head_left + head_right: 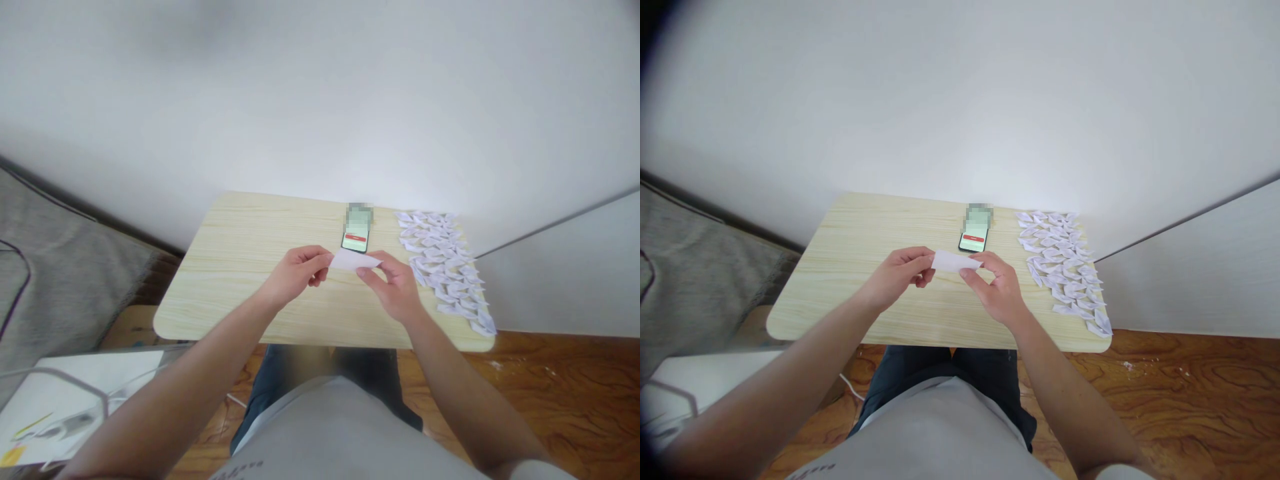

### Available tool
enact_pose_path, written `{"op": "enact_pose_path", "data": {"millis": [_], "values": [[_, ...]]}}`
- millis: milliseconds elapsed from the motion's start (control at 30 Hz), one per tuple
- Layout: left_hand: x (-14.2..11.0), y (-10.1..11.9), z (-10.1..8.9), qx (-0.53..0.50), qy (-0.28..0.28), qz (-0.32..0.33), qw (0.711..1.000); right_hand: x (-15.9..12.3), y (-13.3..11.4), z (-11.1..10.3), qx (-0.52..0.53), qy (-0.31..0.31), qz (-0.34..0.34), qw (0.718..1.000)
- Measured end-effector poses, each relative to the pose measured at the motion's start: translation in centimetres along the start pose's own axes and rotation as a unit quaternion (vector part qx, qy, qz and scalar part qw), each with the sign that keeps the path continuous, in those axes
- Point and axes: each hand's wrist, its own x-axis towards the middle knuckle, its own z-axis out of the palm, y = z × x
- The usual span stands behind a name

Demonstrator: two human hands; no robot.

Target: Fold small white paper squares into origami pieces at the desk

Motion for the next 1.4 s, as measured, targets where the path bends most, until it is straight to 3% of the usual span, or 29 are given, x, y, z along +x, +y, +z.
{"op": "enact_pose_path", "data": {"millis": [100, 167, 300, 567, 733, 900, 1200, 1400], "values": [[-0.3, 0.3, -0.2, 0.136, 0.059, 0.098, 0.984, 0.2, 0.3, 0.3, 0.118, -0.019, 0.085, 0.989], [-0.5, 0.4, -0.2, 0.128, 0.053, 0.120, 0.983, 0.3, 0.3, 0.4, 0.157, -0.038, 0.109, 0.981], [-0.7, -0.1, 0.4, 0.043, -0.013, 0.092, 0.995, 0.5, -0.1, 0.4, 0.166, -0.050, 0.128, 0.976], [-1.0, 0.0, 1.8, -0.082, 0.020, 0.081, 0.993, 0.2, -1.4, 0.3, 0.191, -0.044, 0.135, 0.971], [-1.2, 0.7, 1.8, -0.130, 0.036, 0.096, 0.986, 0.3, -2.3, 0.2, 0.170, 0.001, 0.115, 0.979], [-1.2, 1.2, 1.4, -0.140, 0.038, 0.124, 0.982, 0.6, -2.2, -0.1, 0.169, -0.009, 0.087, 0.982], [-1.4, 1.4, 1.3, -0.132, 0.036, 0.130, 0.982, 0.6, -2.0, -0.4, 0.333, -0.064, 0.144, 0.930], [-1.8, 1.6, 1.4, -0.064, 0.030, 0.143, 0.987, 0.7, -1.7, -0.1, 0.280, -0.038, 0.178, 0.943]]}}
